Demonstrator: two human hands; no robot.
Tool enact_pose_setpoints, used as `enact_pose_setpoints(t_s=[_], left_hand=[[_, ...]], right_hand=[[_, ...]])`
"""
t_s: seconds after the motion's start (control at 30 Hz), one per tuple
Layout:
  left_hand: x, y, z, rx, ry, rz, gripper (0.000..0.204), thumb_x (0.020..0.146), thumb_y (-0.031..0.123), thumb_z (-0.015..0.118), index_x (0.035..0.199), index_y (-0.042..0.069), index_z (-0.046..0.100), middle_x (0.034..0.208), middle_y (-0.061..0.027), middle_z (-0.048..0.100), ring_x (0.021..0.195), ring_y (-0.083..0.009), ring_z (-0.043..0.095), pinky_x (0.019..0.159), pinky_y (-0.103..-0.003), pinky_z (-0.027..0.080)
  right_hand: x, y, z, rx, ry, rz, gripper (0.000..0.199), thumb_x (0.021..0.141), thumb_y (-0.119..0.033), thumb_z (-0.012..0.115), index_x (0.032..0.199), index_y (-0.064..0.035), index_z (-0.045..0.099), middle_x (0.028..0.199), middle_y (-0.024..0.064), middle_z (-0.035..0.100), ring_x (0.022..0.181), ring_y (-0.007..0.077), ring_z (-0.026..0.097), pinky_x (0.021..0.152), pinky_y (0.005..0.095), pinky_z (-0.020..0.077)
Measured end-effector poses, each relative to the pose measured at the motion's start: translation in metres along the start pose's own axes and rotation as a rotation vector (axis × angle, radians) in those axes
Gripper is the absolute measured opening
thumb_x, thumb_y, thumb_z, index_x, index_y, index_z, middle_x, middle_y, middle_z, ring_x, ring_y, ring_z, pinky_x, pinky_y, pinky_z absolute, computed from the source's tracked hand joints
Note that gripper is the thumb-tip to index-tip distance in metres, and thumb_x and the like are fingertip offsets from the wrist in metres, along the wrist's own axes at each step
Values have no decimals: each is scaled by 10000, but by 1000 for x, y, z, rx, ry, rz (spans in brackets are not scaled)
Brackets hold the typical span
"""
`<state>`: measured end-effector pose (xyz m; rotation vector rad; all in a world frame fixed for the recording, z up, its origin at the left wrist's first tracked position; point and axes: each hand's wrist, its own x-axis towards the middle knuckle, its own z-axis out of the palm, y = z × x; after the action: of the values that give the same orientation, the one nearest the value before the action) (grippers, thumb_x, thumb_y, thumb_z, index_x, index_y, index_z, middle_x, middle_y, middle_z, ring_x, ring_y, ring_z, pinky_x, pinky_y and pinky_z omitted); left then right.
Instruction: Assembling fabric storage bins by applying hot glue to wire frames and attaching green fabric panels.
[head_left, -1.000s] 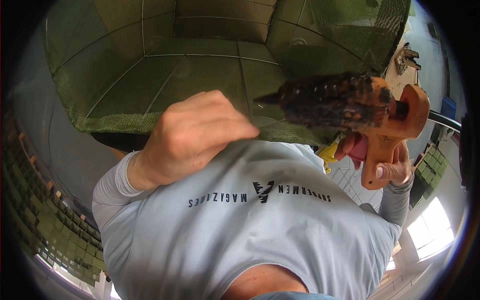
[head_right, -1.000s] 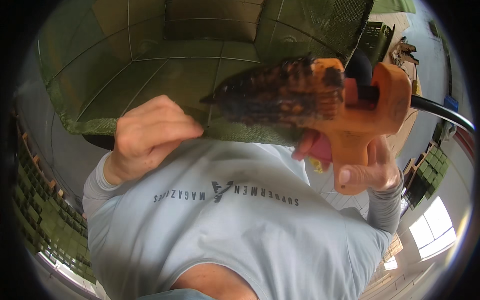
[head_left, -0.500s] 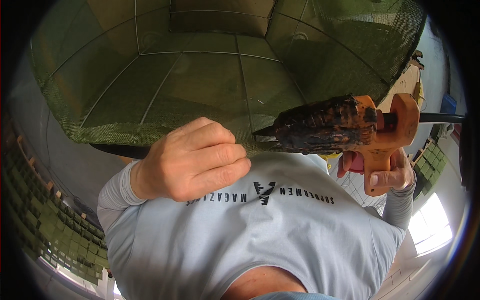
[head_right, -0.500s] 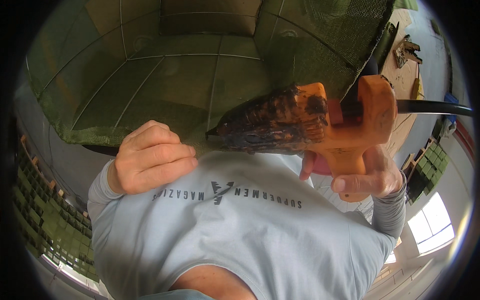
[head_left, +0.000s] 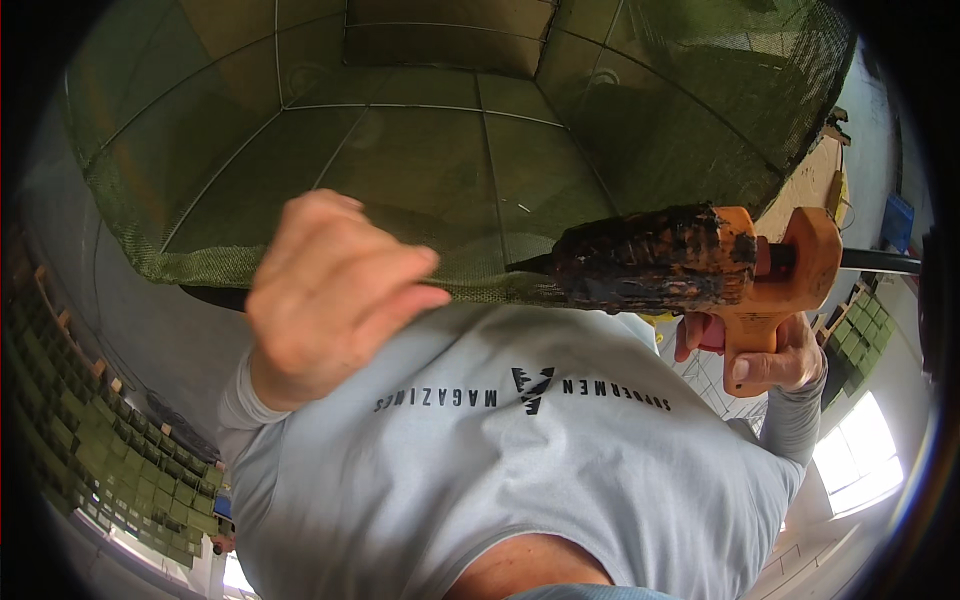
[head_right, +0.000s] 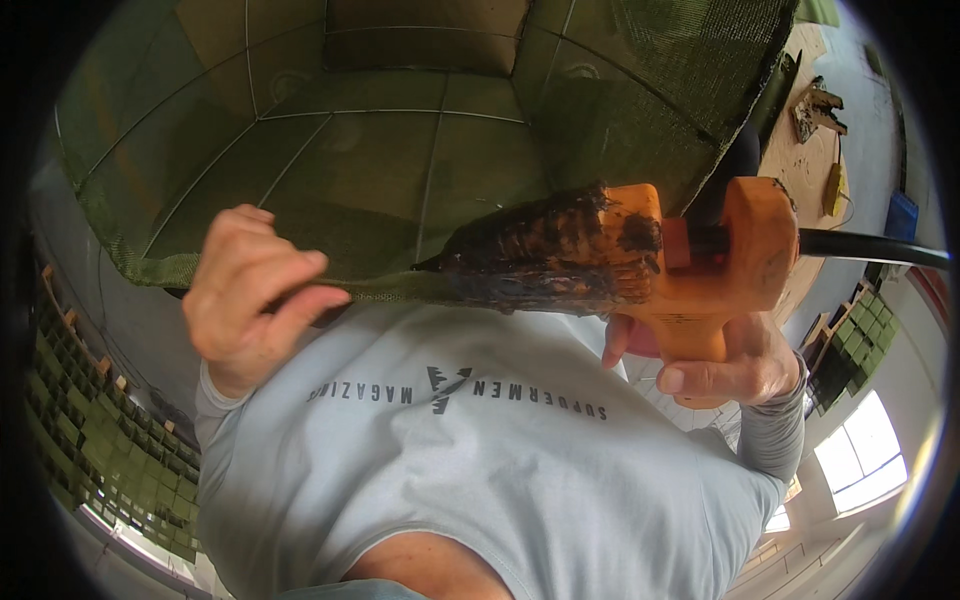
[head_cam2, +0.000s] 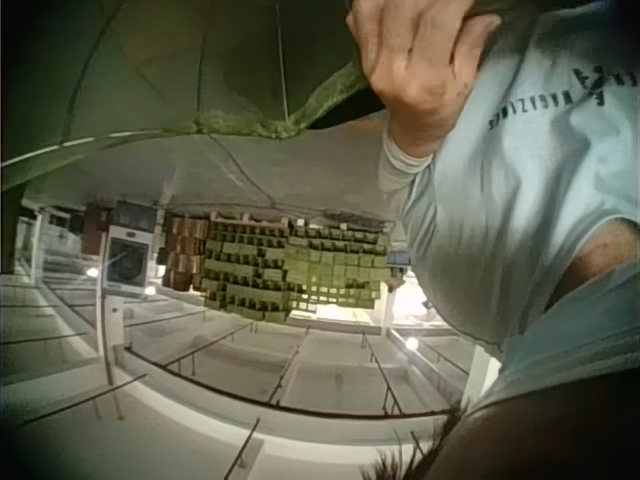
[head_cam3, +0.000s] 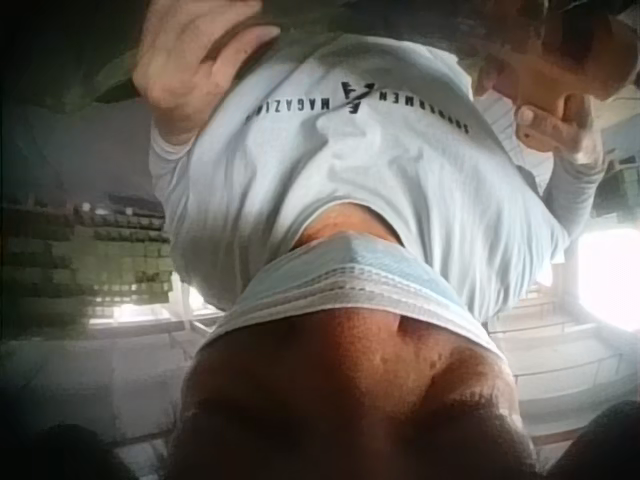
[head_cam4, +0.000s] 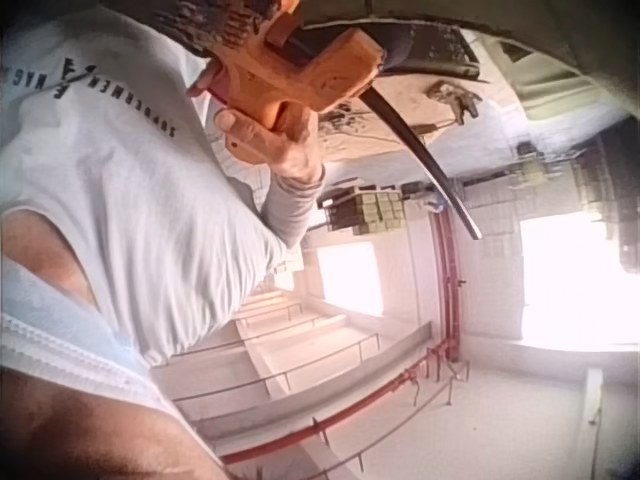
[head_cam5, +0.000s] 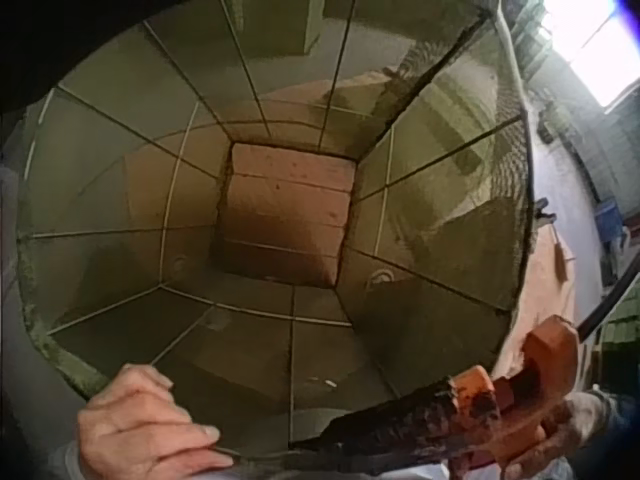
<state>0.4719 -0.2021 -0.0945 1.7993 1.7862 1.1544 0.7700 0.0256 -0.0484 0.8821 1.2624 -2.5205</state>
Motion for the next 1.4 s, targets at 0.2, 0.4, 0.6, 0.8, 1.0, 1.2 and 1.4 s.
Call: enact_pose_setpoints(t_s=[0.2, 0.4, 0.6, 0.8, 1.0, 1.2, 1.4], left_hand=[[-15, -5, -12, -6, -13, -70, 259, 560, 73, 846, 783, 38, 720, 737, -48, 573, 700, -237, 539, 688, -397, 505], [-24, -6, -18, -3, -80, 34, 251, 575, 72, 775, 822, 41, 743, 759, -50, 593, 722, -210, 543, 739, -414, 531], [-32, -9, -28, 89, -37, 32, 252, 595, 44, 789, 843, 41, 746, 809, -49, 623, 743, -204, 549, 764, -431, 541], [-40, -9, -34, 59, 19, -119, 253, 602, 14, 831, 825, 43, 715, 917, -109, 667, 830, -267, 582, 851, -489, 534], [-42, -10, -33, 63, 6, -94, 234, 632, 24, 822, 824, 22, 689, 936, -135, 696, 816, -273, 618, 883, -507, 531], [-48, -14, -32, 37, 78, -19, 218, 638, -29, 780, 838, 22, 712, 876, -97, 692, 755, -240, 611, 822, -443, 556], [-60, -20, -21, 31, 180, 46, 252, 651, -31, 784, 885, 23, 710, 869, -81, 686, 761, -225, 600, 727, -392, 560]], right_hand=[[2, 1, 4, 18, -61, -6, 662, 779, -60, 711, 1354, 105, 427, 1065, 256, 607, 996, 366, 631, 887, 524, 527], [-1, 5, 2, -102, -99, 13, 673, 678, -5, 646, 1324, 53, 470, 1207, 261, 550, 996, 317, 601, 876, 467, 507], [-6, 2, 7, -90, -7, 12, 647, 682, -15, 639, 1306, 60, 484, 1198, 258, 547, 974, 310, 599, 859, 458, 508], [-6, -9, 18, -72, 48, 63, 639, 691, 3, 636, 1309, 63, 484, 1184, 247, 548, 971, 326, 596, 849, 473, 512], [-13, -9, 7, -160, -54, 64, 729, 736, -17, 698, 1387, 114, 398, 1255, 264, 520, 1047, 341, 590, 902, 495, 531], [-5, -18, 28, -14, 76, 84, 746, 724, -15, 711, 1391, 92, 395, 1238, 253, 532, 1044, 337, 593, 893, 475, 535], [37, -13, 56, 54, 33, 37, 783, 730, -24, 733, 1406, 64, 347, 1198, 262, 536, 975, 354, 626, 852, 470, 525]])
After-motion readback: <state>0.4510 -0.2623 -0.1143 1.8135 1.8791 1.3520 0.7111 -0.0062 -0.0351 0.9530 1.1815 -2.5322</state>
